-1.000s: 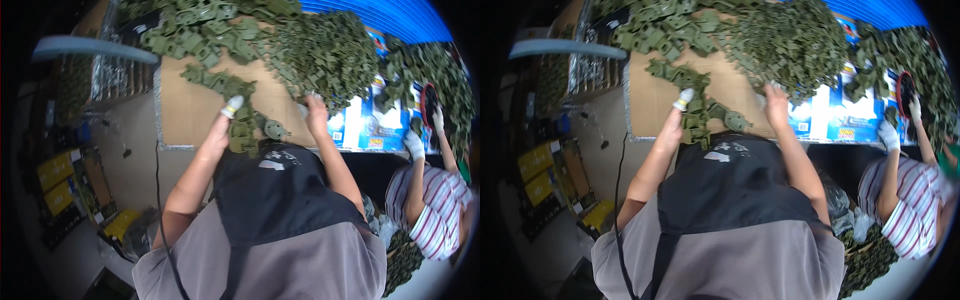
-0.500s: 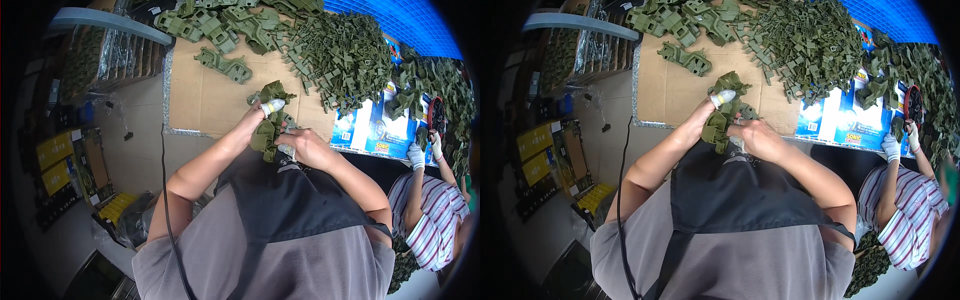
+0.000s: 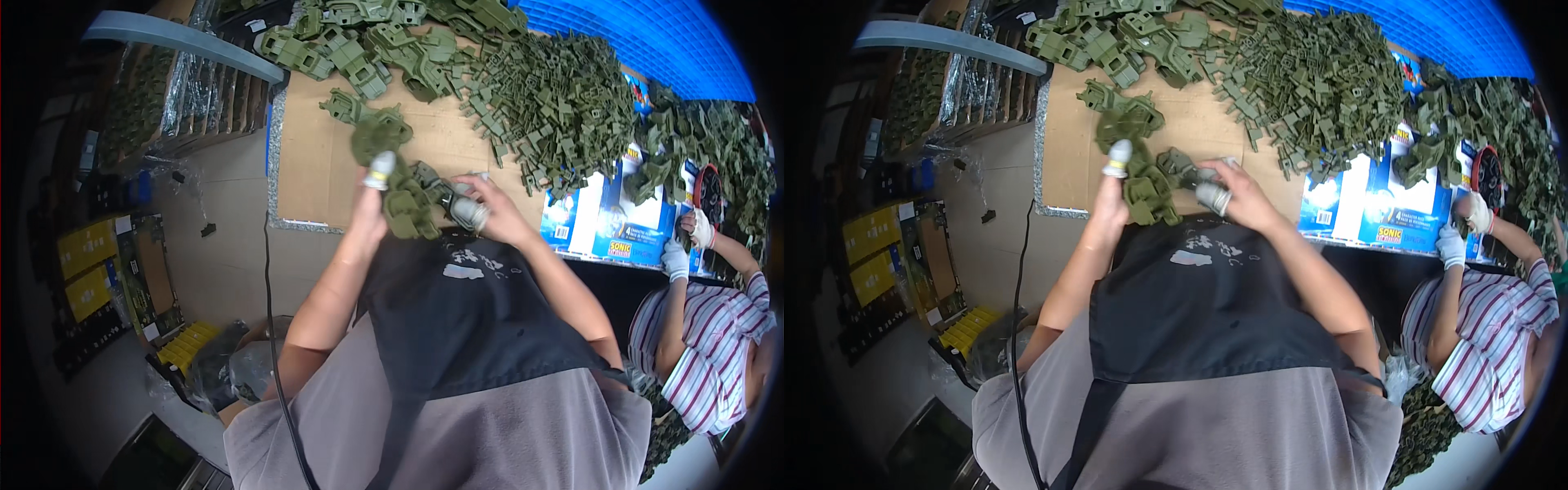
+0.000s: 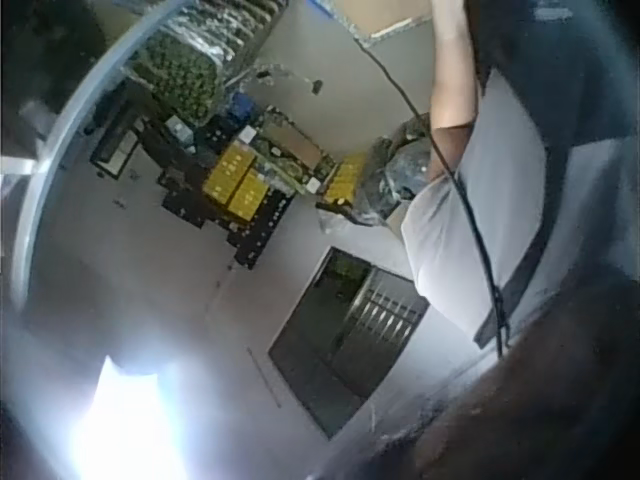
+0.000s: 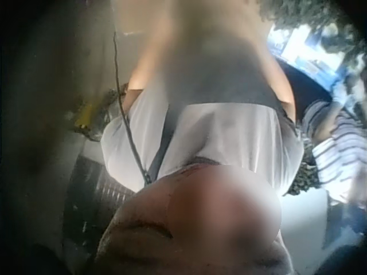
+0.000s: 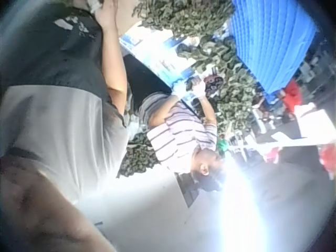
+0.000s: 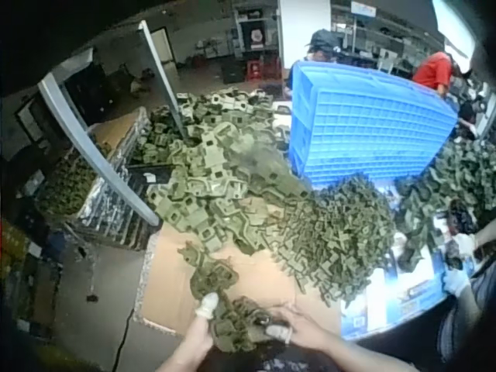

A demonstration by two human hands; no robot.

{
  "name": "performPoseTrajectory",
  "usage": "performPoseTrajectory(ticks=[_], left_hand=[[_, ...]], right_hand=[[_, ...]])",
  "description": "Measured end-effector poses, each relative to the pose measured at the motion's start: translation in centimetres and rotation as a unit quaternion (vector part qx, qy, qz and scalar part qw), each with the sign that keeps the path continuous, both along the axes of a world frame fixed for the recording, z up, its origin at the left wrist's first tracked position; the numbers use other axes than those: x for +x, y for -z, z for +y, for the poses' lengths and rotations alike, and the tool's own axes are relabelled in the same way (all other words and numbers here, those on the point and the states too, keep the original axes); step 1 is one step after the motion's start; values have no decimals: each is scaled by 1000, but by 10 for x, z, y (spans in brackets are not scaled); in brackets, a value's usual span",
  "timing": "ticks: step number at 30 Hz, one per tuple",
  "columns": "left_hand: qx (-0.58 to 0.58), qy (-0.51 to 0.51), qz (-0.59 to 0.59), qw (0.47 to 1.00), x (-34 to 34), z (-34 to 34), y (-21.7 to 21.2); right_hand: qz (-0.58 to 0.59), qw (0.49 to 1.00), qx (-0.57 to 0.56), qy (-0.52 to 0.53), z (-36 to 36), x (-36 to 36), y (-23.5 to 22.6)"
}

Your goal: The person repeatedly picks up green plastic components from a table and snaps them together by hand. They place the assembled units into a blue bin and continue the process with additional parts from the pile.

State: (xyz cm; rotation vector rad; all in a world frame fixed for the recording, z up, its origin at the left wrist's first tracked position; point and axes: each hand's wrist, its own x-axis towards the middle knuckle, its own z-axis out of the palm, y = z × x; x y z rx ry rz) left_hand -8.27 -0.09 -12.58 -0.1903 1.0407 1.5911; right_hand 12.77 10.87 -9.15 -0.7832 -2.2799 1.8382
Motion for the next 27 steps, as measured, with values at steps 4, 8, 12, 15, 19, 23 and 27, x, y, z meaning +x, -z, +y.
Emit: performPoseTrajectory(ticks=[4,8,12,15,19,23,27], left_hand=[[14,20,173,985,-33,1,-18],[23,18,203,979,-25,7,-42],[76,69,175,979,7,21,-26],[73,100,185,975,41,41,-33],[99,133,155,974,47,50,-44],[91,114,270,952,59,47,-46],[81,101,166,978,50,49,-48]], right_hand=[[-91,943,319,-12,-17,-4,60],[-20,990,51,128,1,18,36],[123,964,-36,233,1,16,-29],[84,974,-55,205,-14,0,-37],[-17,992,-10,122,-19,14,-46],[-46,996,15,69,-11,18,-52],[143,895,-330,262,-19,20,-30]])
